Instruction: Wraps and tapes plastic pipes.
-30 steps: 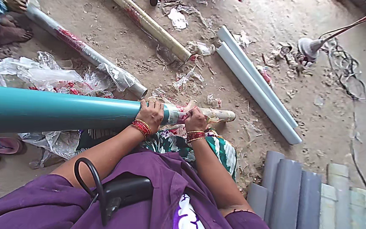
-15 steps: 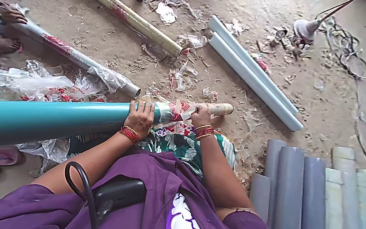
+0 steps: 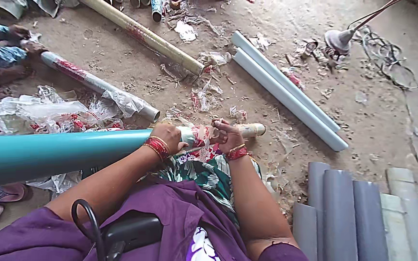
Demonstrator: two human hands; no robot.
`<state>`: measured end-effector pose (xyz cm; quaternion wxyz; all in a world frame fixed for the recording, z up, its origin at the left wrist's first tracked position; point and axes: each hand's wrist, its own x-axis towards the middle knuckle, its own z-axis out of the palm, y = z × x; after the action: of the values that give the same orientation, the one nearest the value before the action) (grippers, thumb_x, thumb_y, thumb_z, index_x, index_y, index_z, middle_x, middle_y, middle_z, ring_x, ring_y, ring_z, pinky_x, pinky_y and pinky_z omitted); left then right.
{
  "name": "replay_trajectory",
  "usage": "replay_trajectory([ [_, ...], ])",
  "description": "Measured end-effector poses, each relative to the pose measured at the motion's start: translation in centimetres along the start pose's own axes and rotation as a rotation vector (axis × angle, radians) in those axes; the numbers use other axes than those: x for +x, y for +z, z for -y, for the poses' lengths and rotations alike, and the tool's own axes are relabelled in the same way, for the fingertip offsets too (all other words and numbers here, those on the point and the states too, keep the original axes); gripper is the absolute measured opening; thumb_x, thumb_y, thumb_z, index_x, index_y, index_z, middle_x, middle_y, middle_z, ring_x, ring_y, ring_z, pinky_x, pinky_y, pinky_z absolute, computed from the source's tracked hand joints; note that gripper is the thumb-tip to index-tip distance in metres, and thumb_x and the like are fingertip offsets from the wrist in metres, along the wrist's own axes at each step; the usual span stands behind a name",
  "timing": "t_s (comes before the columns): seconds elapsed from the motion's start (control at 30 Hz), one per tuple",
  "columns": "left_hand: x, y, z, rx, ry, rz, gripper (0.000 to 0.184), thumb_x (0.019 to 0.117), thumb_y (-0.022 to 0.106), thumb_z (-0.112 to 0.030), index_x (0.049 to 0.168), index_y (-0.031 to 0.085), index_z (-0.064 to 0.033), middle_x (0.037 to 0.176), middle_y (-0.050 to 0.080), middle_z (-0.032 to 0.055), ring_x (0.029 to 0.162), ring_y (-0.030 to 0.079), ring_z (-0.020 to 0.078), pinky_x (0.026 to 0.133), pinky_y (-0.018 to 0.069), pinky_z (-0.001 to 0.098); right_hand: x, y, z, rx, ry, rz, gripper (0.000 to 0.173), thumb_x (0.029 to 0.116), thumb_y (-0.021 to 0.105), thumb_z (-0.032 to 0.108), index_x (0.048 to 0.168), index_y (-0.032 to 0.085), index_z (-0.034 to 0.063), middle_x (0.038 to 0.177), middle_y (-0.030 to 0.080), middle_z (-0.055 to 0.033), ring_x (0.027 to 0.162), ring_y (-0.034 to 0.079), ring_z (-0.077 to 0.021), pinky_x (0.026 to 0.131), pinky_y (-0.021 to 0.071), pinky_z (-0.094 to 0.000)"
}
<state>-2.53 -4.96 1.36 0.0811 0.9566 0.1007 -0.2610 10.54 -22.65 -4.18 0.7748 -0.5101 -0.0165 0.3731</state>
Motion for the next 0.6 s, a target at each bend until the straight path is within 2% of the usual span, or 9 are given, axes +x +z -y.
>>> replay_trajectory([
  [0.03,1.1,-1.0,0.3,-0.047,0.043,0.032,0.062,0.1025,0.054,-0.055,0.113,0.069,0.0039,0.113,0.069,0.0255,0.114,0.066,0.0422,0.093,0.0507,0.0596,-0.1,0.5,-0.2,0.052,-0.009,0.061,0.021,0.0951,0.046,0.006,0.097,0.067,0.0085,0.070,0.063,0.0043,0.039,0.035,0.0029,0.036,0.0292,-0.0130],
  [0.1,3.7,-1.5,1.5,-0.259,0.171,0.042,0.061,0.0990,0.065,-0.050,0.135,0.064,-0.0007,0.127,0.067,0.0247,0.124,0.061,0.0407,0.107,0.0441,0.0583,-0.3,1.6,-0.5,0.109,-0.025,0.161,0.024,0.0930,0.043,0.013,0.086,0.065,0.0168,0.067,0.059,0.0076,0.039,0.034,0.0029,0.036,0.0285,-0.0131],
  [0.17,5.4,-0.7,2.6,-0.574,0.253,0.012,0.062,0.0938,0.077,-0.034,0.142,0.059,-0.0002,0.133,0.063,0.0253,0.127,0.058,0.0387,0.112,0.0409,0.0536,0.1,2.3,-0.9,0.153,-0.041,0.240,0.030,0.0939,0.038,0.015,0.078,0.063,0.0229,0.070,0.060,0.0082,0.041,0.035,0.0018,0.038,0.0292,-0.0144],
  [0.23,5.8,0.5,2.9,-0.974,0.302,-0.017,0.053,0.0917,0.076,-0.012,0.140,0.059,0.0025,0.139,0.060,0.0224,0.125,0.058,0.0294,0.105,0.0462,0.0437,0.8,2.9,-1.2,0.207,-0.023,0.269,0.033,0.0931,0.035,0.013,0.075,0.061,0.0226,0.071,0.062,0.0071,0.042,0.036,0.0010,0.039,0.0290,-0.0154],
  [0.27,5.8,0.7,2.8,-1.112,0.312,-0.020,0.050,0.0907,0.075,-0.005,0.137,0.059,0.0057,0.135,0.061,0.0215,0.118,0.062,0.0241,0.101,0.0498,0.0382,1.1,3.2,-1.4,0.211,-0.009,0.270,0.033,0.0921,0.034,0.010,0.076,0.061,0.0212,0.070,0.062,0.0073,0.042,0.036,0.0012,0.039,0.0288,-0.0153],
  [0.37,5.8,1.6,2.2,-1.341,0.289,-0.069,0.022,0.0899,0.070,0.004,0.111,0.067,0.0084,0.097,0.072,0.0079,0.082,0.067,0.0050,0.079,0.0566,0.0233,2.2,4.5,-1.8,0.150,0.027,0.184,0.030,0.0880,0.038,0.002,0.079,0.062,0.0176,0.065,0.058,0.0075,0.040,0.034,0.0018,0.038,0.0282,-0.0153],
  [0.43,5.4,1.5,1.7,-1.440,0.141,-0.085,0.009,0.0953,0.067,0.000,0.100,0.069,0.0066,0.085,0.069,0.0052,0.071,0.064,0.0061,0.071,0.0560,0.0250,2.9,5.2,-2.0,0.074,0.039,0.144,0.029,0.0874,0.041,-0.006,0.085,0.063,0.0134,0.074,0.064,0.0037,0.041,0.035,0.0010,0.038,0.0298,-0.0152],
  [0.53,4.8,1.2,1.1,-1.617,-0.127,-0.130,0.014,0.0956,0.068,0.000,0.106,0.069,0.0096,0.086,0.070,0.0101,0.068,0.064,0.0087,0.070,0.0565,0.0258,3.9,5.9,-2.1,-0.036,0.086,0.153,0.028,0.0872,0.047,-0.013,0.090,0.066,0.0076,0.080,0.069,-0.0004,0.041,0.037,0.0009,0.038,0.0307,-0.0152],
  [0.6,4.6,1.4,0.7,-1.697,-0.242,-0.204,0.015,0.0941,0.069,0.002,0.107,0.068,0.0106,0.086,0.069,0.0113,0.069,0.064,0.0097,0.071,0.0568,0.0262,4.3,6.1,-2.1,-0.178,0.097,0.165,0.026,0.0873,0.050,-0.011,0.100,0.067,0.0050,0.084,0.069,-0.0019,0.044,0.037,0.0008,0.039,0.0291,-0.0159],
])
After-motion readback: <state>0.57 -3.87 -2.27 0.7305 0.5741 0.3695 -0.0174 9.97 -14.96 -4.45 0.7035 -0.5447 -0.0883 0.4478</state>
